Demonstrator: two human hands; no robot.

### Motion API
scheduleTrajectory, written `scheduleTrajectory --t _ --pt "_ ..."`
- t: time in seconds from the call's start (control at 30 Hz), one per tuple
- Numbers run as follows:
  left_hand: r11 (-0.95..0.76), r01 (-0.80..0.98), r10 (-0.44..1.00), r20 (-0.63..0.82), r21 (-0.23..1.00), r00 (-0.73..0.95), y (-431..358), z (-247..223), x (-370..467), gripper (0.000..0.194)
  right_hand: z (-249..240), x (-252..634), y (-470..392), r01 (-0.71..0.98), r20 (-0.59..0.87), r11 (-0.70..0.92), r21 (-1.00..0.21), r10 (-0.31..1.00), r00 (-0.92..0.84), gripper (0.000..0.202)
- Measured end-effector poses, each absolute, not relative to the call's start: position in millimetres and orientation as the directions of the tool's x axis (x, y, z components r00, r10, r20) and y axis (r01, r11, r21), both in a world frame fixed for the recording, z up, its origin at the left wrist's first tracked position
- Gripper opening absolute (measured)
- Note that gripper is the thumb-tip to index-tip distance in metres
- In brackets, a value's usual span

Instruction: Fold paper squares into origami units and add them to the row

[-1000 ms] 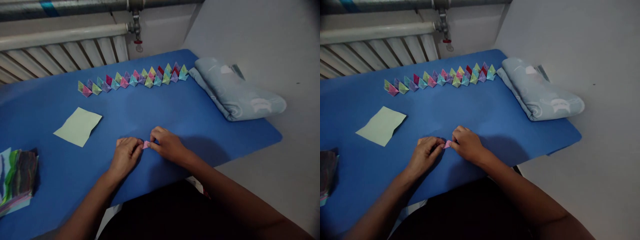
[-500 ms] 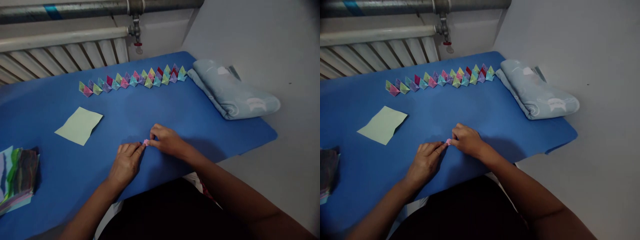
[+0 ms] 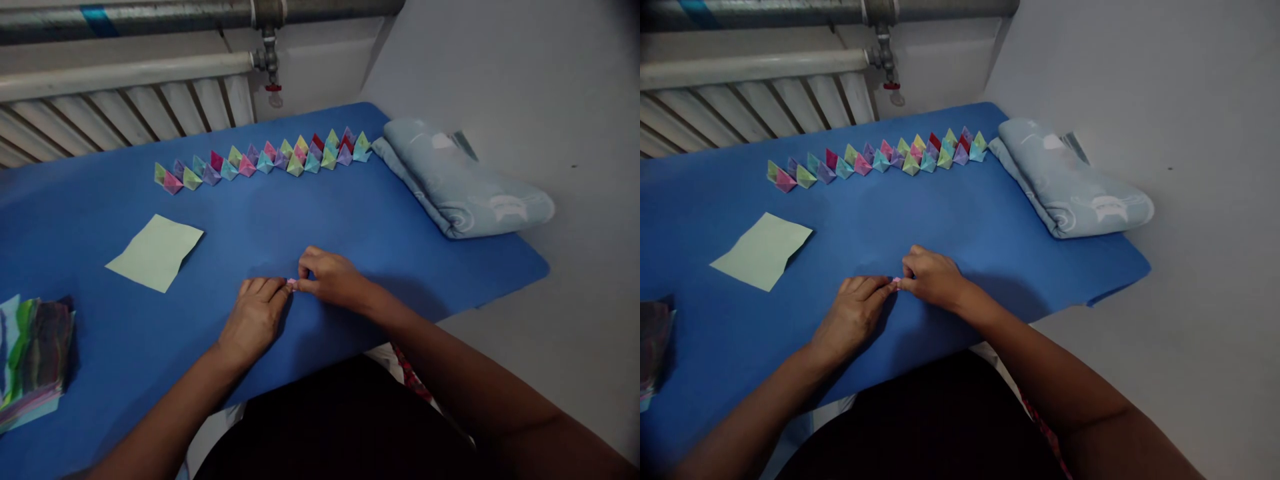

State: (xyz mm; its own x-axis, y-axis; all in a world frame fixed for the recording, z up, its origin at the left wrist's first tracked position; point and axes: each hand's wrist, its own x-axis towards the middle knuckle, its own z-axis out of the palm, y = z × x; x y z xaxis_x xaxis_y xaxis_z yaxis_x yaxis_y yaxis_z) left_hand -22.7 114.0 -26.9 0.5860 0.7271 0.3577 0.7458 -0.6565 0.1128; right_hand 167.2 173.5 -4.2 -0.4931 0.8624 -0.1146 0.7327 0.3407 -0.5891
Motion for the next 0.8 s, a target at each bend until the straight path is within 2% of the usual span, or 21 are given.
scheduleTrajectory --t 0.13,0.23,0.43,0.8 --pt "-0.663 0.745 0.716 0.356 0.077 0.601 112 -32 -24 0.034 -4 175 177 0.636 -0.144 0.275 -0.721 0.838 -0.526 0.008" --pt "-0.648 0.758 0.727 0.356 0.071 0.588 108 -33 -23 0.034 -5 179 178 0.590 -0.153 0.231 -0.774 0.835 -0.528 0.008" --pt "-0.654 0.751 0.720 0.380 0.092 0.580 109 -34 -24 0.033 -10 175 174 0.611 -0.111 0.260 -0.748 0.858 -0.502 0.011" --pt "-0.649 0.751 0.729 0.379 0.120 0.570 108 -37 -25 0.037 -5 174 174 0.674 -0.131 0.304 -0.673 0.848 -0.514 0.010"
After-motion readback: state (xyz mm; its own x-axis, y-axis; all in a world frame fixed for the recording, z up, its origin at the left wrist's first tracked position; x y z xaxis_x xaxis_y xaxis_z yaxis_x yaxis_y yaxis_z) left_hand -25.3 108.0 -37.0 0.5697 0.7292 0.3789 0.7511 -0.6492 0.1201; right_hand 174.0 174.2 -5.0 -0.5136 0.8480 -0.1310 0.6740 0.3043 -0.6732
